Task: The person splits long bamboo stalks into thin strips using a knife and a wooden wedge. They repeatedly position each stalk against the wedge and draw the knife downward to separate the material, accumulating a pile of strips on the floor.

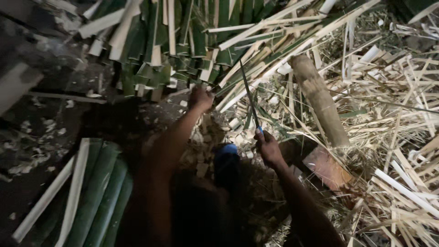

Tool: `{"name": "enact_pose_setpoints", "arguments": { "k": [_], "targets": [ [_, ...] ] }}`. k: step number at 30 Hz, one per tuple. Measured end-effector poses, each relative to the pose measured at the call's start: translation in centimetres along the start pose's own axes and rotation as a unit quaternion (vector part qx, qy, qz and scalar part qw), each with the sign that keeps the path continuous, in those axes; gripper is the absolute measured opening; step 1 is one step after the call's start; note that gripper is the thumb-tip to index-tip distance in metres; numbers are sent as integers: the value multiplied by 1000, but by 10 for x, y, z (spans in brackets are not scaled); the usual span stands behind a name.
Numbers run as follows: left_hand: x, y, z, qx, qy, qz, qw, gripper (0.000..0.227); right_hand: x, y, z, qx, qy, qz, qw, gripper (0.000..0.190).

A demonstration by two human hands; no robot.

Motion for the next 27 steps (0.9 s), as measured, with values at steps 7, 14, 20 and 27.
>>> {"name": "enact_pose_setpoints", "arguments": {
  "k": [7, 14, 20, 27],
  "targets": [
    [-10, 137, 13, -177, 73, -153, 969, 26, -22, -24, 15, 57, -28, -5, 998, 44],
    [-22, 176, 13, -177, 9, -56, 983, 30, -58, -35, 44, 60, -24, 30, 997, 39],
    [3, 153, 68, -280, 275, 76, 916, 43, -63, -36, 62, 53, 39, 50, 997, 35],
    [-41, 165, 151, -283, 256, 113, 917, 55, -67, -34, 58, -48, 23, 64, 997, 27]
  ]
}}
Point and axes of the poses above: each hand's wrist, its own x-axis away from the middle knuckle, its own y-axis out of the palm, z = x × y, the point moved 10 cm from there along -x, towards the middle knuckle, and after that the axes turned 12 degrees about -y, right-handed, at the moved point
